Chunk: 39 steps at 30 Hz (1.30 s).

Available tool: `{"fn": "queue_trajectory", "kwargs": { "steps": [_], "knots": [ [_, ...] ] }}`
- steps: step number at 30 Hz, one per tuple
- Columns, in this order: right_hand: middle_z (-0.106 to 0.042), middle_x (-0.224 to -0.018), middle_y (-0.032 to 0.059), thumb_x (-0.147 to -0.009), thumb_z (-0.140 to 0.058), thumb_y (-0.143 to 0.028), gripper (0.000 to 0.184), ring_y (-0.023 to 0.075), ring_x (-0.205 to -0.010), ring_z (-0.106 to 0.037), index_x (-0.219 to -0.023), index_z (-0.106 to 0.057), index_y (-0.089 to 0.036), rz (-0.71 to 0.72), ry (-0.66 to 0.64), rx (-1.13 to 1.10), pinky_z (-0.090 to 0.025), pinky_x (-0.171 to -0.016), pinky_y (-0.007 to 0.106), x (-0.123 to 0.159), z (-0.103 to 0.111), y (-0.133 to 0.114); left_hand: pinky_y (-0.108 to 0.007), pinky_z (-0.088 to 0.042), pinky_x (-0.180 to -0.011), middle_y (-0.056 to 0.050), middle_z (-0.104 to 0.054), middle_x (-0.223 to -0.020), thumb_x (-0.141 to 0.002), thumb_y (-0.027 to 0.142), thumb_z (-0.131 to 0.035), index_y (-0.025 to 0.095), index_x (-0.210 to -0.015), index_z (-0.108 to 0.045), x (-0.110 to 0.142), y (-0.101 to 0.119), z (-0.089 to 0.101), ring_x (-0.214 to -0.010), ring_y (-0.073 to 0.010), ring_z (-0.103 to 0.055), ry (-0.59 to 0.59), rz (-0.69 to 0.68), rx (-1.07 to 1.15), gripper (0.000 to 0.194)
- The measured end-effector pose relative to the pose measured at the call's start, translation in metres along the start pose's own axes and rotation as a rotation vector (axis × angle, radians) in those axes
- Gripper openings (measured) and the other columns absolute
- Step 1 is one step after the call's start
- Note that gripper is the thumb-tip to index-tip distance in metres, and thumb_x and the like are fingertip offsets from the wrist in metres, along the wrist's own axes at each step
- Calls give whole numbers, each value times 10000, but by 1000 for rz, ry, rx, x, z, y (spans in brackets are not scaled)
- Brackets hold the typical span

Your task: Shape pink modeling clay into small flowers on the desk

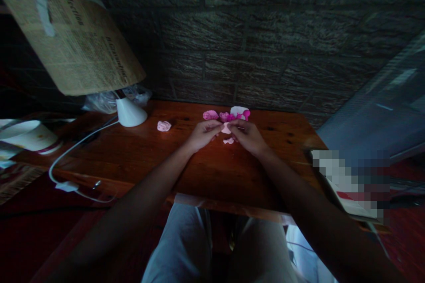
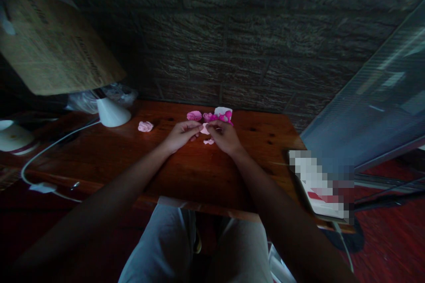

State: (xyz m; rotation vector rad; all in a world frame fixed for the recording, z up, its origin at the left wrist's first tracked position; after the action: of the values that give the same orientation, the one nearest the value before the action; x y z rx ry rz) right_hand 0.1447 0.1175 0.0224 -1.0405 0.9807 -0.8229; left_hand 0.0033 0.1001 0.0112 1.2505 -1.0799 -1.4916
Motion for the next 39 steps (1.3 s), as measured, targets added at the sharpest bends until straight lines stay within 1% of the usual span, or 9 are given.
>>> {"fn": "queue_trajectory", "kwargs": {
  "steps": [5,10,14,19,24,30,35,39],
  "knots": [
    [-694,-805,16,-811,-733,-500,305,147,-675,-607,-925,-732,-218,41,35,6,-479,-616,288,1,3,-5,-233,-363,-541,16,-604,-673,-773,495,-791,165,-860,-725,0,1,1,-573,-98,-484,8,-18,-4,348],
    [-652,-701,-8,-816,-721,-502,311,132,-590,-568,-899,-716,-202,14,-34,3,-473,-597,291,2,-3,-6,-239,-357,-550,18,-595,-657,-809,471,-767,164,-853,-724,0,3,0,-568,-99,-472,-7,-53,-30,313],
    [-615,-628,-27,-817,-710,-475,283,121,-539,-544,-871,-704,-197,-13,-94,13,-461,-563,279,2,-8,-5,-244,-399,-586,1,-645,-710,-818,441,-770,160,-817,-721,1,4,-3,-602,-103,-508,-27,-83,-38,284],
    [-634,-632,-14,-823,-697,-450,259,131,-555,-576,-851,-710,-193,-23,-106,25,-474,-565,279,1,-9,-3,-241,-400,-583,-6,-646,-714,-833,449,-751,164,-797,-703,-1,1,-5,-615,-110,-516,-48,-62,-52,291],
    [-687,-677,-1,-812,-722,-460,270,125,-556,-571,-841,-727,-191,15,-98,35,-477,-557,270,0,-6,-6,-247,-399,-582,4,-625,-697,-848,469,-737,159,-802,-702,0,1,-5,-601,-107,-509,-55,-53,-55,315],
    [-722,-742,11,-773,-738,-469,292,127,-593,-591,-854,-755,-189,31,-82,-2,-493,-597,285,0,-5,-6,-248,-385,-577,-10,-641,-711,-854,544,-738,150,-798,-714,2,8,-6,-607,-108,-499,-61,-100,-94,399],
    [-711,-687,-3,-760,-763,-512,331,127,-568,-581,-876,-766,-202,-22,-81,-51,-478,-569,278,0,-7,1,-250,-354,-565,16,-566,-644,-868,533,-723,157,-791,-679,0,9,-6,-574,-107,-470,-64,-140,-80,387],
    [-714,-675,12,-761,-774,-561,380,133,-567,-602,-842,-771,-190,-60,-99,-38,-488,-569,282,0,-9,4,-255,-355,-575,28,-546,-647,-875,512,-718,163,-823,-667,-1,9,-3,-567,-106,-453,-28,-131,-73,356]
  ]
}}
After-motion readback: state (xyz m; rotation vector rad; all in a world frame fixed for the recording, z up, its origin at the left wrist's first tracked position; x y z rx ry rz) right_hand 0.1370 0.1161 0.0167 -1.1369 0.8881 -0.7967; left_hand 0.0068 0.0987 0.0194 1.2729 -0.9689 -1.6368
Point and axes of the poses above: each hand's wrist, its own x-axis away from the middle knuckle, its own z-axis out of the back of the hand, y = z × x, the point moved 10 cm from there along -x, towards the middle knuckle
